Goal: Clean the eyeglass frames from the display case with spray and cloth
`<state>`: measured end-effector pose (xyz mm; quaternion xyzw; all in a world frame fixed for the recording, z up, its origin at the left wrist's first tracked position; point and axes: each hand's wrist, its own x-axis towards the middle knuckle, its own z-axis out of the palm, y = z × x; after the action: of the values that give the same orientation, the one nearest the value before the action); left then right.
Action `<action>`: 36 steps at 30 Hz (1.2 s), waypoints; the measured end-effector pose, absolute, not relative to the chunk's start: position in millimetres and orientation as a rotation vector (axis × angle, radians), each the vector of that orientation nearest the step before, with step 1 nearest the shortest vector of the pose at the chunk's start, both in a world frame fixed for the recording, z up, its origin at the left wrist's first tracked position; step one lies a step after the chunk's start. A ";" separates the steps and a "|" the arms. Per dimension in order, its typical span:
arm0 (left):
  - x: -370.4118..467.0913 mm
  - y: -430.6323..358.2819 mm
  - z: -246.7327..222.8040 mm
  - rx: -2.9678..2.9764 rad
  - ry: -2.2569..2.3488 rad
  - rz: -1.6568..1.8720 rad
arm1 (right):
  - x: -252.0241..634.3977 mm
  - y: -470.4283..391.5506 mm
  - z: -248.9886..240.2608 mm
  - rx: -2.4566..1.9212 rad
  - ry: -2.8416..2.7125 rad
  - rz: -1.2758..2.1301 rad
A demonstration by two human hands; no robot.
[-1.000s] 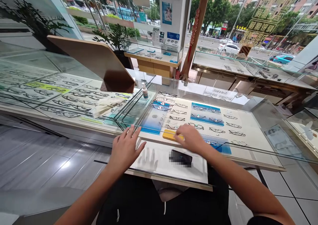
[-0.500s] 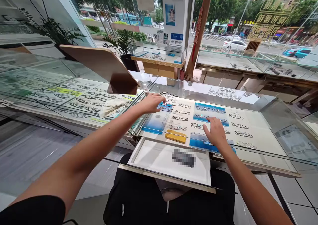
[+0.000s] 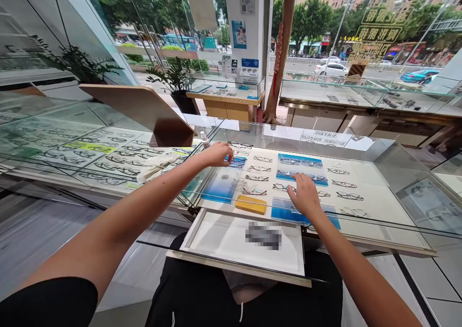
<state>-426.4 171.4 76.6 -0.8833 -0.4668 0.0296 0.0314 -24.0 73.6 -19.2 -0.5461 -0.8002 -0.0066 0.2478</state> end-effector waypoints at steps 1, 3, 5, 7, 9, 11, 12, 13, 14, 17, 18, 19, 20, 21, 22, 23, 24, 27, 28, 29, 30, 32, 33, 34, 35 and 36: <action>-426.0 171.9 76.8 -2.721 -1.452 0.094 | -24.1 73.4 -19.1 -1.486 -2.181 -0.018; -425.2 170.8 78.2 -2.718 -1.485 0.100 | -24.5 72.9 -18.7 -1.483 -2.182 -0.022; -425.1 165.7 81.7 -2.715 -1.508 0.107 | -24.7 72.3 -18.3 -1.485 -2.181 -0.026; -426.8 155.3 88.2 -2.714 -1.515 0.109 | -24.9 71.8 -17.9 -1.487 -2.178 -0.031; -430.2 138.1 97.7 -2.735 -1.499 0.088 | -24.8 71.3 -17.5 -1.483 -2.174 -0.039; -434.4 113.5 108.7 -2.795 -1.455 0.035 | -24.6 70.9 -16.9 -1.472 -2.179 -0.046; -436.3 98.7 114.0 -2.838 -1.428 0.013 | -24.4 70.8 -16.6 -1.469 -2.183 -0.047; -437.9 82.7 118.7 -2.876 -1.408 0.000 | -24.3 70.7 -16.2 -1.468 -2.185 -0.048; -438.9 65.9 122.4 -2.909 -1.400 0.006 | -24.1 70.7 -15.9 -1.469 -2.187 -0.050; -438.7 18.1 123.8 -3.039 -1.412 0.150 | -23.5 71.4 -15.3 -1.483 -2.185 -0.057; -437.9 5.2 120.0 -3.094 -1.428 0.219 | -23.3 71.8 -15.2 -1.487 -2.186 -0.060; -437.2 -5.1 113.7 -3.144 -1.450 0.287 | -23.2 72.1 -15.2 -1.492 -2.188 -0.064; -436.8 -12.6 105.1 -3.182 -1.475 0.346 | -23.0 72.4 -15.2 -1.495 -2.190 -0.067; -436.7 -16.9 94.2 -3.201 -1.504 0.390 | -22.9 72.5 -15.2 -1.498 -2.191 -0.070; -437.2 -18.3 81.4 -3.205 -1.533 0.423 | -22.9 72.4 -15.2 -1.499 -2.190 -0.073; -438.3 -16.9 67.3 -3.192 -1.560 0.445 | -22.9 72.3 -15.1 -1.498 -2.188 -0.077; -439.8 -13.1 52.5 -3.165 -1.583 0.461 | -23.0 72.0 -14.9 -1.494 -2.185 -0.080; -445.5 7.4 9.2 -3.055 -1.639 0.502 | -23.4 71.0 -14.2 -1.477 -2.174 -0.082; -447.2 15.8 -3.2 -3.024 -1.653 0.485 | -23.6 70.7 -14.0 -1.473 -2.170 -0.077; -448.8 24.4 -14.0 -2.992 -1.666 0.460 | -23.9 70.5 -13.8 -1.470 -2.168 -0.071; -450.1 33.2 -23.3 -2.961 -1.675 0.431 | -24.1 70.4 -13.6 -1.469 -2.165 -0.065; -452.9 50.6 -37.0 -2.904 -1.681 0.380 | -24.4 70.3 -13.3 -1.473 -2.162 -0.054; -454.5 59.0 -41.9 -2.881 -1.674 0.356 | -24.4 70.4 -13.1 -1.477 -2.161 -0.050; -456.4 67.0 -45.9 -2.863 -1.662 0.332 | -24.5 70.5 -13.0 -1.479 -2.161 -0.047; -458.6 74.4 -49.2 -2.847 -1.648 0.307 | -24.5 70.7 -12.9 -1.482 -2.160 -0.046; -461.1 81.1 -52.1 -2.830 -1.634 0.280 | -24.5 70.8 -12.8 -1.483 -2.161 -0.047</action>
<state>-461.1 81.1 -52.1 -0.8608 -0.4970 0.0852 -0.0692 -24.5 70.8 -12.8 -0.5468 -0.7966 -0.0173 0.2573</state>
